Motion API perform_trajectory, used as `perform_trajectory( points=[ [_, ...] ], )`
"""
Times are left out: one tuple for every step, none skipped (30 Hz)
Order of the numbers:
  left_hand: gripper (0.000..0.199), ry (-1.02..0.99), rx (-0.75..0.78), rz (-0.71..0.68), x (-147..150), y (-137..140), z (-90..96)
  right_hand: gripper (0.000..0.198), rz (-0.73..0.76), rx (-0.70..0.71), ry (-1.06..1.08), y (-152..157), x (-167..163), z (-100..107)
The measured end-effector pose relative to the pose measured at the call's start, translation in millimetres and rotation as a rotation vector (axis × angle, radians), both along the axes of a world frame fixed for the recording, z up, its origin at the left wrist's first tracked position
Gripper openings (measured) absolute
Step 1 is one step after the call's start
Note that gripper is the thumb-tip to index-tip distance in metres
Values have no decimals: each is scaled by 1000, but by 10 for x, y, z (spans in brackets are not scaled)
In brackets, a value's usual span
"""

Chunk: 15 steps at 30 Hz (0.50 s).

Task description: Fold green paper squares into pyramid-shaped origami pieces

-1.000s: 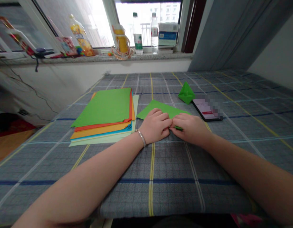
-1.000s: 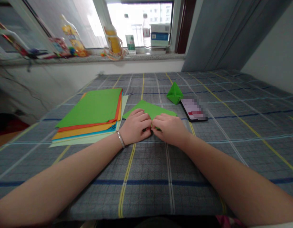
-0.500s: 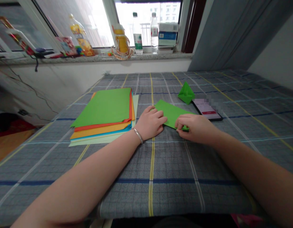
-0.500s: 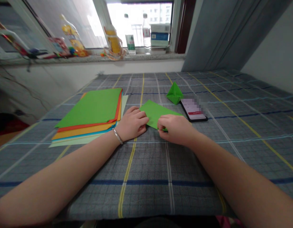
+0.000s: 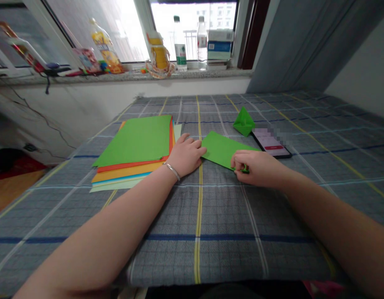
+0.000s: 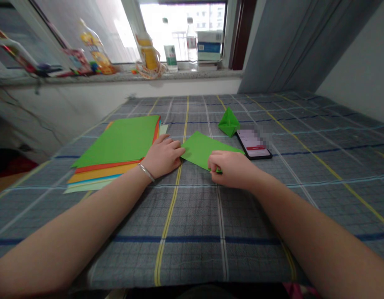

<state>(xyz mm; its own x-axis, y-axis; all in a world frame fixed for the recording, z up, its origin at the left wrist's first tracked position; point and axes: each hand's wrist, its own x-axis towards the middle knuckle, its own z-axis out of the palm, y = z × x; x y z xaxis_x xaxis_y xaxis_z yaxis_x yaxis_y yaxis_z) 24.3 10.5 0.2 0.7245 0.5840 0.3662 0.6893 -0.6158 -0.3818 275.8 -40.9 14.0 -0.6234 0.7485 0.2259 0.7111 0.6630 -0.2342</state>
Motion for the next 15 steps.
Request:
perform_trajectory(
  points=[
    [13,6,-1,18,-21,14,3,11,1,-8,0,0,2,1],
    [14,12,-4,37,-42,28,6,12,3,-17,-1,0,4,3],
    [14,18,-9,54,-63,42,8,12,6,-27,-5,0,4,4],
    [15,24,-16,70,-84,55,10,12,5,-37,-8,0,3,5],
    [15,31,-22,84,-104,67,10,12,0,-47,-10,-1,1,6],
    [15,37,-28,94,-123,78,10,12,-7,-57,-12,-1,-1,6],
    [15,44,-32,102,-139,86,10,12,-15,-67,-14,-2,-3,5],
    [15,49,-36,109,-153,92,10,11,-21,-76,-18,-1,-5,4],
    [15,53,-39,117,-165,96,11,11,-24,-86,-21,-1,-8,1],
    [15,55,-42,123,-174,98,13,11,-23,-97,-23,1,-9,-3],
    [15,56,-45,127,-181,98,17,11,-19,-107,-24,3,-11,-7],
    [15,57,-47,128,-187,99,21,11,-13,-117,-24,5,-12,-13],
    [15,57,-47,126,-192,99,26,11,-7,-125,-23,8,-13,-18],
    [15,57,-47,121,-197,101,31,11,-2,-132,-20,11,-13,-24],
    [15,57,-49,113,-204,105,34,12,3,-138,-17,15,-12,-28]
  ],
)
